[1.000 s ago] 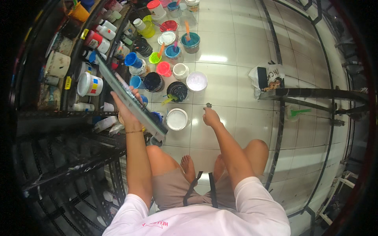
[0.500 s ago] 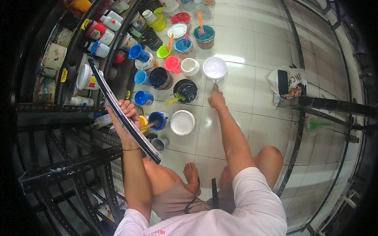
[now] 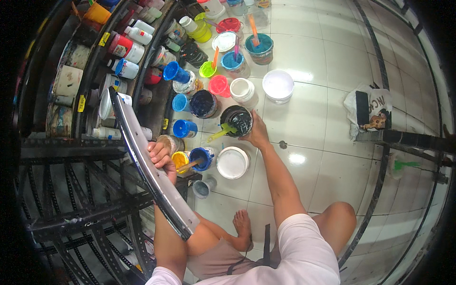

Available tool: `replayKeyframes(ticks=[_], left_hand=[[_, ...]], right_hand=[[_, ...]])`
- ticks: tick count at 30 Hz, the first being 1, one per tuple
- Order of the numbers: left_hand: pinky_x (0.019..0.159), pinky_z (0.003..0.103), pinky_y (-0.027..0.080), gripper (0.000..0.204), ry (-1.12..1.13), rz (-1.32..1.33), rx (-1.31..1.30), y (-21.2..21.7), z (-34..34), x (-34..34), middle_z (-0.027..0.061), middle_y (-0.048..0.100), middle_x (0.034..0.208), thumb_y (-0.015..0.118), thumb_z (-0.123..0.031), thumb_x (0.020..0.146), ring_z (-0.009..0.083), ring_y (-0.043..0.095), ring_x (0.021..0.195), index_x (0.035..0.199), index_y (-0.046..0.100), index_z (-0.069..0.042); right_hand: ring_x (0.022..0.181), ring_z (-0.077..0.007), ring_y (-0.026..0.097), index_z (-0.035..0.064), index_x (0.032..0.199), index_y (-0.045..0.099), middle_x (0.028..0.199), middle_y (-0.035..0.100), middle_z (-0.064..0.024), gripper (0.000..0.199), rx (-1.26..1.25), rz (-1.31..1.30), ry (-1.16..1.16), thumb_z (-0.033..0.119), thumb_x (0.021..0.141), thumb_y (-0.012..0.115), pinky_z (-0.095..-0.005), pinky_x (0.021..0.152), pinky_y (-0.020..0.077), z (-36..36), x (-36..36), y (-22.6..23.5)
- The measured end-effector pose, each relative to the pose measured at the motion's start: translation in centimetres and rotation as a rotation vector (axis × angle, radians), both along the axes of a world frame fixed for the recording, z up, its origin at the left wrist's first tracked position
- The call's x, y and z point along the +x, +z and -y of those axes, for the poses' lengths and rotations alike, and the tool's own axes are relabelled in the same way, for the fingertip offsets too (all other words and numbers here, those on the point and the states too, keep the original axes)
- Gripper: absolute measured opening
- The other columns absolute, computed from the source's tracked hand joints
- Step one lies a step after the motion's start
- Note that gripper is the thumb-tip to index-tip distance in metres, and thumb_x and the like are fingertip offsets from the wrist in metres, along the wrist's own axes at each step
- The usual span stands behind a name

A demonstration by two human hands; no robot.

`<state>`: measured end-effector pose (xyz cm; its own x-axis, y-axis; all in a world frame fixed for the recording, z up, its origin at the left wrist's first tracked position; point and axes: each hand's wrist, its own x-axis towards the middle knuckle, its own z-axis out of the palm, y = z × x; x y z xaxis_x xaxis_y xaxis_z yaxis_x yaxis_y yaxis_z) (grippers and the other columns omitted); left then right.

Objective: The person picks up squeegees from a printing station, applies ink to the blade using a spatula, and wipes the blade clean with a pink cloth.

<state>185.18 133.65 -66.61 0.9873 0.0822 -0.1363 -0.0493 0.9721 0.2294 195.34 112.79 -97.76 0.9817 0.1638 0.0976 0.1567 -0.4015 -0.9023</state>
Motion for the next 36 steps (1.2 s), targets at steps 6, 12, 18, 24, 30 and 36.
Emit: replayKeyframes(ticks=[6, 12, 18, 24, 30, 36], left_hand=[[0.058, 0.023, 0.048, 0.039, 0.000, 0.009, -0.009, -0.4, -0.4, 0.0, 0.0041, 0.045, 0.079, 0.056, -0.040, 0.097, 0.0120, 0.048, 0.067, 0.095, 0.047, -0.002], [0.058, 0.024, 0.048, 0.039, -0.001, -0.007, -0.010, -0.5, -0.6, -0.1, 0.0039, 0.044, 0.079, 0.055, -0.041, 0.097, 0.0122, 0.048, 0.067, 0.094, 0.047, -0.003], [0.057, 0.024, 0.047, 0.044, -0.014, -0.023, 0.008, -0.3, -1.0, 0.2, 0.0041, 0.044, 0.076, 0.054, -0.045, 0.096, 0.0128, 0.047, 0.066, 0.094, 0.047, -0.002], [0.053, 0.024, 0.045, 0.047, 0.030, -0.094, -0.001, 1.8, 1.2, 1.8, 0.0030, 0.043, 0.072, 0.054, -0.048, 0.096, 0.0124, 0.044, 0.064, 0.090, 0.048, -0.002], [0.052, 0.021, 0.040, 0.038, -0.015, -0.232, 0.196, 10.5, 3.8, 1.1, -0.0028, 0.036, 0.074, 0.056, -0.045, 0.096, 0.0077, 0.037, 0.063, 0.087, 0.043, -0.010], [0.044, 0.020, 0.026, 0.043, 0.191, -0.461, 0.223, 29.4, 9.6, 1.9, -0.0029, 0.031, 0.071, 0.050, -0.050, 0.098, 0.0057, 0.026, 0.056, 0.084, 0.045, -0.010]], right_hand=[[0.124, -0.0416, 0.046, -0.0049, 0.144, 0.021, 0.132, 0.050, -0.0243, 0.129, -0.030, -0.020, -0.006, 0.029, 0.045, 0.095, -0.0459, 0.106, 0.0369, 0.1, -0.1, 0.5], [0.120, -0.0425, 0.049, -0.0047, 0.141, 0.025, 0.130, 0.051, -0.0253, 0.124, 0.000, 0.133, 0.001, 0.031, 0.044, 0.093, -0.0476, 0.103, 0.0388, 0.4, -0.8, -0.2], [0.119, -0.0415, 0.050, -0.0031, 0.140, 0.028, 0.133, 0.049, -0.0240, 0.116, 0.031, -0.027, 0.031, 0.027, 0.047, 0.091, -0.0455, 0.101, 0.0412, -0.1, -0.4, 0.4], [0.118, -0.0353, 0.055, -0.0008, 0.140, 0.025, 0.126, 0.056, -0.0196, 0.113, -0.024, -0.207, -0.224, 0.025, 0.052, 0.091, -0.0409, 0.099, 0.0439, 4.1, -4.0, 5.5], [0.116, -0.0335, 0.056, 0.0010, 0.140, 0.022, 0.128, 0.054, -0.0209, 0.113, -0.001, -0.206, -0.402, 0.030, 0.056, 0.092, -0.0399, 0.096, 0.0464, 10.7, -11.4, 20.1], [0.120, -0.0324, 0.054, -0.0003, 0.142, 0.014, 0.130, 0.052, -0.0205, 0.116, 0.118, -0.075, -0.494, 0.027, 0.059, 0.091, -0.0405, 0.099, 0.0443, 13.7, -16.0, 42.4]])
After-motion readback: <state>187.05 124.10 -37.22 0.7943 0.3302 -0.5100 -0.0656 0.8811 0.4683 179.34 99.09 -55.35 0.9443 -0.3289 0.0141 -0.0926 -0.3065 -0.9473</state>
